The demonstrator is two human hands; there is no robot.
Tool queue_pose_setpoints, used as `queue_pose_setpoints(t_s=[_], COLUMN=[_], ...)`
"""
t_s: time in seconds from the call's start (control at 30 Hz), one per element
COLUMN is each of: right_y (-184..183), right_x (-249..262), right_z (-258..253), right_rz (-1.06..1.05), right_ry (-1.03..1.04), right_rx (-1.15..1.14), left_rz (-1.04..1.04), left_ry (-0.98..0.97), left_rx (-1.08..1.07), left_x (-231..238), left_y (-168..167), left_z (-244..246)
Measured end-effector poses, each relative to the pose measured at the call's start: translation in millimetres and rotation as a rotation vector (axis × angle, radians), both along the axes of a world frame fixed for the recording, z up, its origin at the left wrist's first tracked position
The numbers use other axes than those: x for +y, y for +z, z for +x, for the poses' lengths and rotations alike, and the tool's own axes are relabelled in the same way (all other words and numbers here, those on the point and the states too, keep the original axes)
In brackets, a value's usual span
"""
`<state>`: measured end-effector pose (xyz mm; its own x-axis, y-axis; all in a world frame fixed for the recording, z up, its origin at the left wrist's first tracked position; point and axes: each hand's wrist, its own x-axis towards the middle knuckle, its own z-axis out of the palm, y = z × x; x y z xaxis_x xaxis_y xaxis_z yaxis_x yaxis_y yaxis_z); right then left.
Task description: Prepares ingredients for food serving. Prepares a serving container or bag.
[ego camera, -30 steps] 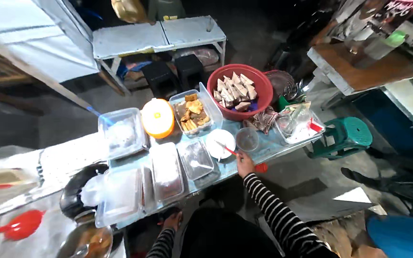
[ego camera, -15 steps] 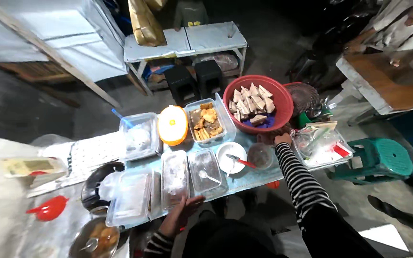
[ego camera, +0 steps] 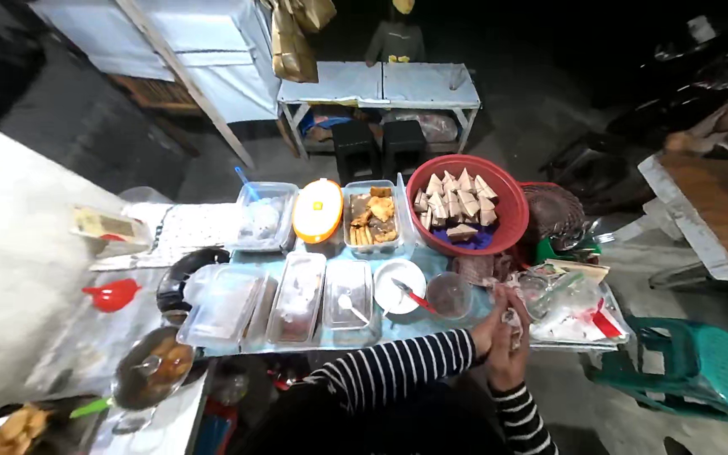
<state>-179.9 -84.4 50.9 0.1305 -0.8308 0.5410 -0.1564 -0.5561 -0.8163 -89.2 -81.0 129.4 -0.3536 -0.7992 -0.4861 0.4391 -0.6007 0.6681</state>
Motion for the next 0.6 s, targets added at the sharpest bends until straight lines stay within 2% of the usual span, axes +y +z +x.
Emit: queue_pose_setpoints(t_s=[0.07, 0.13, 0.2, 0.27, 0.33, 0.4, 0.47, 0.53, 0.6], right_y=[-2.1, -1.0, -2.4, -1.4, -0.9, 8.2, 5.5, 0.9, 12.9], right_x=[0.3, -0.1, -4.7, -18.6, -41.3, -61.5, -76.7, -86.5, -84.7], right_z=[-14.7, -19.4, -17.4, -13.9, -13.9, -9.5, -11.8, -15.0, -11.5], right_rz=[0.137, 0.299, 0.403, 0.467, 0.538, 0.660, 0.679, 0.667, 0.676], right_ry=[-0.048, -0.115, -0.166, -0.124, -0.073, -0.148, -0.151, -0.141, -0.167], right_rx=[-0.120, -0.240, -0.303, -0.323, -0.282, -0.253, -0.257, -0.271, -0.287], left_rz=[-0.163, -0.267, -0.250, -0.246, -0.352, -0.413, -0.438, -0.431, -0.302], left_ry=[-0.022, -0.010, -0.112, -0.182, -0.231, -0.278, -0.337, -0.160, 0.081], left_rx=[-0.085, -0.135, -0.219, -0.326, -0.417, -0.510, -0.575, -0.460, -0.312], left_x=[2.7, -0.2, 1.1, 5.4, 11.8, 18.5, 18.5, 23.2, 30.0], left_y=[-44.1, -61.5, -55.0, -42.1, -38.6, -25.1, -30.4, -48.4, -69.1], left_z=[-20.8, -35.2, -29.1, -20.1, -11.8, -1.4, 13.0, 27.6, 34.1])
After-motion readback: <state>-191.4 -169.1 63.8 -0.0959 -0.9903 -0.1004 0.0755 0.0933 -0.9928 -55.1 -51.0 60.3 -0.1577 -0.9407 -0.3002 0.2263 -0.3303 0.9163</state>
